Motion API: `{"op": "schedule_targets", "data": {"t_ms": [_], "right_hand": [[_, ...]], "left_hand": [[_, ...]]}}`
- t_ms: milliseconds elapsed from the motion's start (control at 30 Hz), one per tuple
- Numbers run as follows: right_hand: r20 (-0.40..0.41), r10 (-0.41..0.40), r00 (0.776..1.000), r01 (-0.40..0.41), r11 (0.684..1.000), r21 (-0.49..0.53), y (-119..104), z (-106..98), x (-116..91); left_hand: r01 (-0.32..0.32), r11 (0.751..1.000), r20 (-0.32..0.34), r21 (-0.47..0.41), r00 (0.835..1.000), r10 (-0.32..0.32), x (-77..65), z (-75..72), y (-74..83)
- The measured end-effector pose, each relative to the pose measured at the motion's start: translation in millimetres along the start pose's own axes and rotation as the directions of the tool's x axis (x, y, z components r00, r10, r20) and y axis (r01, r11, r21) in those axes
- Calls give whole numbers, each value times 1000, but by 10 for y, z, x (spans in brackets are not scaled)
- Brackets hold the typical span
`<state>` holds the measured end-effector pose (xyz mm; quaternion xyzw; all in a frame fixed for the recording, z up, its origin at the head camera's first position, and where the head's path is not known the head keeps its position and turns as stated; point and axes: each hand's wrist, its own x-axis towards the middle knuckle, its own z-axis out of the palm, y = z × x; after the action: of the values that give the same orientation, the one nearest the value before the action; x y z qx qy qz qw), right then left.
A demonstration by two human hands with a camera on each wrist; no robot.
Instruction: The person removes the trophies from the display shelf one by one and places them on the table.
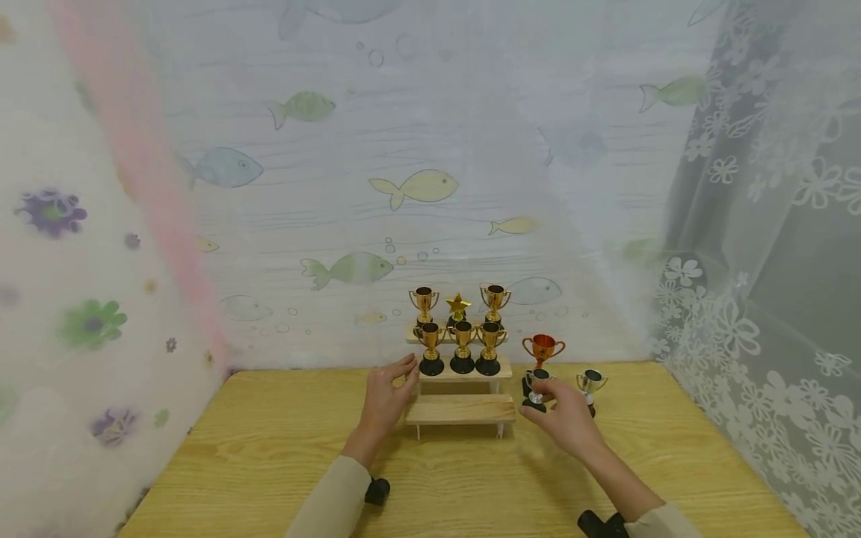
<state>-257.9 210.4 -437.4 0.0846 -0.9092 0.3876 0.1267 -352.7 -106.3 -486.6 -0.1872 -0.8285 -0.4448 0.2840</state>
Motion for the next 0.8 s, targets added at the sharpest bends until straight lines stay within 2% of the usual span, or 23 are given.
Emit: {"op": "schedule_targets", "data": {"t_ms": [267,533,800], "right_hand": [[-18,-29,999,29,999,17,-102,85,81],[-29,-41,999,43,998,49,-189,159,257],[-26,-33,999,36,995,94,-229,229,448]], "left_hand": [[17,1000,0,2,1000,-17,-26,8,-4],[42,999,9,-6,999,-42,-26,-3,29],[21,1000,-4,-4,1000,-21,-9,0,30]]}}
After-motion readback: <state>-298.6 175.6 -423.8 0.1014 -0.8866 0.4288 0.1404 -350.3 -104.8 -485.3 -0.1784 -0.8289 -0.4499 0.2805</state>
